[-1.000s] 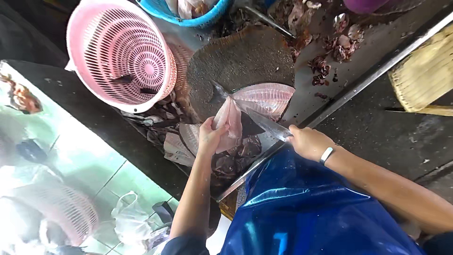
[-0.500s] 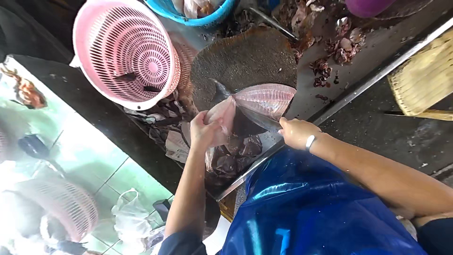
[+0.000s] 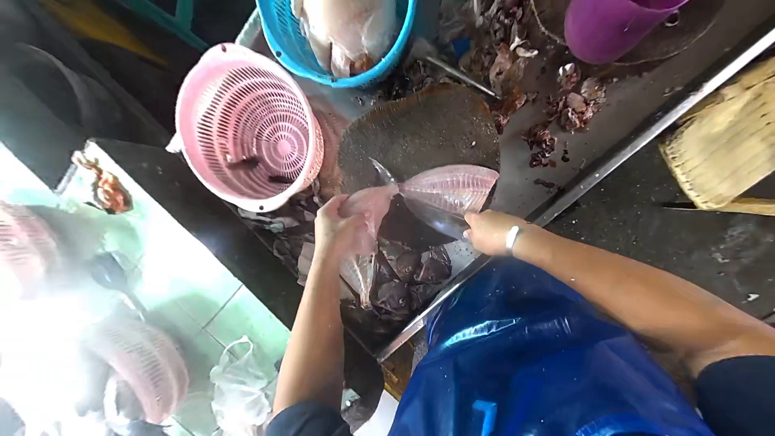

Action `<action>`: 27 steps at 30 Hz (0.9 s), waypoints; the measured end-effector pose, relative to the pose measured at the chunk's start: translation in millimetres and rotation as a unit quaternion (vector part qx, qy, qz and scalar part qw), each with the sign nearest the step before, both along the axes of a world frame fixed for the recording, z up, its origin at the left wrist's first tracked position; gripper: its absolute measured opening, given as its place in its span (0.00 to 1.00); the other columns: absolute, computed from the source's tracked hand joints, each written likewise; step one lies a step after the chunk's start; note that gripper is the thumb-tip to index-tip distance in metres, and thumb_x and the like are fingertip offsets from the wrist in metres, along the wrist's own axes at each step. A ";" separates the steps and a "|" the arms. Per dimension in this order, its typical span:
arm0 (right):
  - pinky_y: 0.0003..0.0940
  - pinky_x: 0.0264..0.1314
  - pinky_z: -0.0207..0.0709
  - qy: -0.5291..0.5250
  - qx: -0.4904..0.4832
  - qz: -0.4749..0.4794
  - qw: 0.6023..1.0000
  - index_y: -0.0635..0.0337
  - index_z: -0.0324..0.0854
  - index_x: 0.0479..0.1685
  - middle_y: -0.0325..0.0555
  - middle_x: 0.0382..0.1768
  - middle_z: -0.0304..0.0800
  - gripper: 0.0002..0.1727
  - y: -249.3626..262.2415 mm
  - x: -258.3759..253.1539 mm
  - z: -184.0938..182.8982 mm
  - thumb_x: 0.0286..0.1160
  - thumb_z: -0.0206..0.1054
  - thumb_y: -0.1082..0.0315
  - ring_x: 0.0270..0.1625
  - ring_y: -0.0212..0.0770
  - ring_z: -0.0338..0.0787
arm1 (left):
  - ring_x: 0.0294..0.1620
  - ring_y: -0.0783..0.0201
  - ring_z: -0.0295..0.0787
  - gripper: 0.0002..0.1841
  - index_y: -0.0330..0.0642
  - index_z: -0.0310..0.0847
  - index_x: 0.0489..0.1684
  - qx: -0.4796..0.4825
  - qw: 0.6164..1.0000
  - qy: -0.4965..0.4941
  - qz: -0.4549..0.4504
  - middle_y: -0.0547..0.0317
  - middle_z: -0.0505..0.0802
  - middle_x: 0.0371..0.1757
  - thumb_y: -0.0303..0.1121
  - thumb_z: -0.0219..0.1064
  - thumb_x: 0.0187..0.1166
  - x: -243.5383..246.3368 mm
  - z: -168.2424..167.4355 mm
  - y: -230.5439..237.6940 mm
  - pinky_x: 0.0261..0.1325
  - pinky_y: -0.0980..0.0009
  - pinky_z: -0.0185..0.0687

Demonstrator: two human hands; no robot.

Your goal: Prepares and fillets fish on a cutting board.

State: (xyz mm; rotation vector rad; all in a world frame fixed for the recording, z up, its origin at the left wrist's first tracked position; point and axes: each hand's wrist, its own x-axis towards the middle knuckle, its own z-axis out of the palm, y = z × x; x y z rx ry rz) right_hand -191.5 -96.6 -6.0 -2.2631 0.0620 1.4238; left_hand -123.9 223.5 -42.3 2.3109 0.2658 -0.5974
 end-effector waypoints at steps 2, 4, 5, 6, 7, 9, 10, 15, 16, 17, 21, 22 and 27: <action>0.54 0.35 0.87 -0.016 0.012 -0.054 0.998 0.61 0.78 0.66 0.60 0.39 0.90 0.19 -6.6 -5.1 0.0 0.91 0.57 0.56 0.35 0.56 0.93 | 0.59 0.48 0.92 0.28 0.41 0.82 0.71 0.024 0.999 0.007 -0.031 0.42 0.92 0.59 0.34 0.79 0.69 11.3 5.0 0.7 0.66 0.38 0.84; 0.51 0.33 0.85 -0.002 0.019 -0.074 0.997 0.60 0.76 0.67 0.59 0.37 0.88 0.20 -5.8 -5.7 -3.5 0.93 0.55 0.54 0.32 0.54 0.91 | 0.58 0.46 0.92 0.26 0.41 0.83 0.69 0.038 0.998 0.005 -0.050 0.42 0.93 0.58 0.35 0.80 0.70 9.1 6.4 0.1 0.65 0.36 0.83; 0.51 0.34 0.85 0.001 0.024 -0.080 0.997 0.60 0.76 0.66 0.59 0.38 0.88 0.20 -1.7 -5.0 -11.0 0.92 0.55 0.54 0.33 0.54 0.91 | 0.57 0.46 0.92 0.26 0.42 0.83 0.68 0.040 0.998 0.001 -0.055 0.42 0.93 0.57 0.35 0.80 0.70 9.0 5.4 0.3 0.64 0.36 0.83; 0.51 0.35 0.85 0.004 0.029 -0.087 0.996 0.61 0.78 0.65 0.60 0.38 0.88 0.20 3.5 -5.3 -20.9 0.91 0.57 0.55 0.33 0.54 0.90 | 0.57 0.46 0.92 0.26 0.42 0.83 0.68 0.042 0.998 -0.004 -0.056 0.42 0.93 0.56 0.35 0.80 0.70 10.4 4.9 0.7 0.64 0.36 0.83; 0.47 0.32 0.83 0.017 0.031 -0.085 0.996 0.61 0.77 0.65 0.58 0.37 0.86 0.20 7.5 -6.9 -28.7 0.92 0.56 0.53 0.30 0.51 0.88 | 0.58 0.45 0.92 0.26 0.41 0.83 0.68 0.047 0.997 -0.015 -0.054 0.42 0.93 0.57 0.34 0.81 0.69 13.6 5.6 2.4 0.65 0.36 0.83; 0.44 0.31 0.82 0.041 0.038 -0.065 0.996 0.60 0.75 0.67 0.56 0.36 0.85 0.21 4.6 -9.5 -23.6 0.93 0.54 0.52 0.28 0.48 0.86 | 0.61 0.42 0.90 0.28 0.41 0.82 0.70 0.080 0.994 -0.030 -0.070 0.39 0.92 0.59 0.34 0.81 0.69 28.4 14.6 1.8 0.67 0.34 0.80; 0.45 0.33 0.82 0.058 0.046 -0.058 0.996 0.59 0.74 0.69 0.56 0.37 0.84 0.22 -4.8 -10.7 -14.2 0.94 0.52 0.52 0.30 0.48 0.86 | 0.62 0.40 0.90 0.28 0.41 0.83 0.70 0.101 0.990 -0.031 -0.091 0.39 0.92 0.59 0.35 0.81 0.69 36.5 18.9 -1.8 0.68 0.32 0.79; 0.49 0.30 0.82 -0.025 0.043 -0.140 0.989 0.55 0.78 0.66 0.55 0.31 0.83 0.23 -97.6 -25.4 12.7 0.94 0.52 0.46 0.24 0.49 0.84 | 0.62 0.36 0.89 0.27 0.48 0.85 0.68 0.189 0.964 -0.002 -0.187 0.40 0.93 0.58 0.44 0.82 0.69 64.0 27.2 -2.5 0.65 0.27 0.77; 0.58 0.35 0.84 -0.089 0.001 -0.150 0.985 0.56 0.80 0.64 0.60 0.34 0.87 0.23 -117.4 -25.5 8.7 0.93 0.54 0.47 0.30 0.57 0.88 | 0.62 0.35 0.89 0.28 0.49 0.85 0.68 0.203 0.961 0.003 -0.191 0.39 0.93 0.58 0.45 0.82 0.68 66.6 28.0 0.1 0.64 0.25 0.77; 0.70 0.41 0.83 -0.153 -0.047 -0.158 0.974 0.58 0.81 0.64 0.66 0.39 0.90 0.21 -135.2 -22.4 1.3 0.91 0.57 0.51 0.39 0.67 0.91 | 0.63 0.34 0.88 0.29 0.49 0.85 0.69 0.214 0.958 0.012 -0.192 0.38 0.93 0.59 0.47 0.82 0.67 69.2 29.1 2.6 0.64 0.24 0.76; 0.81 0.49 0.78 -0.266 -0.174 -0.152 0.936 0.52 0.65 0.87 0.80 0.60 0.84 0.36 -177.9 8.7 -45.1 0.74 0.66 0.72 0.58 0.84 0.86 | 0.64 0.34 0.88 0.32 0.43 0.84 0.68 0.213 0.957 0.017 -0.196 0.36 0.92 0.59 0.47 0.84 0.65 63.7 34.1 14.3 0.67 0.26 0.75; 0.83 0.53 0.76 -0.281 -0.185 -0.153 0.929 0.52 0.63 0.89 0.83 0.68 0.78 0.40 -183.0 16.4 -58.3 0.71 0.68 0.77 0.65 0.87 0.81 | 0.64 0.34 0.87 0.31 0.40 0.83 0.69 0.203 0.960 0.012 -0.193 0.34 0.91 0.60 0.45 0.83 0.67 59.8 34.8 14.3 0.69 0.28 0.75; 0.89 0.73 0.57 -0.363 -0.131 -0.125 0.914 0.62 0.79 0.75 0.80 0.82 0.63 0.28 -130.8 28.2 -63.6 0.75 0.72 0.65 0.82 0.85 0.62 | 0.68 0.36 0.86 0.21 0.34 0.81 0.70 0.161 0.979 -0.018 -0.126 0.33 0.90 0.63 0.38 0.66 0.85 38.8 25.7 12.1 0.75 0.33 0.74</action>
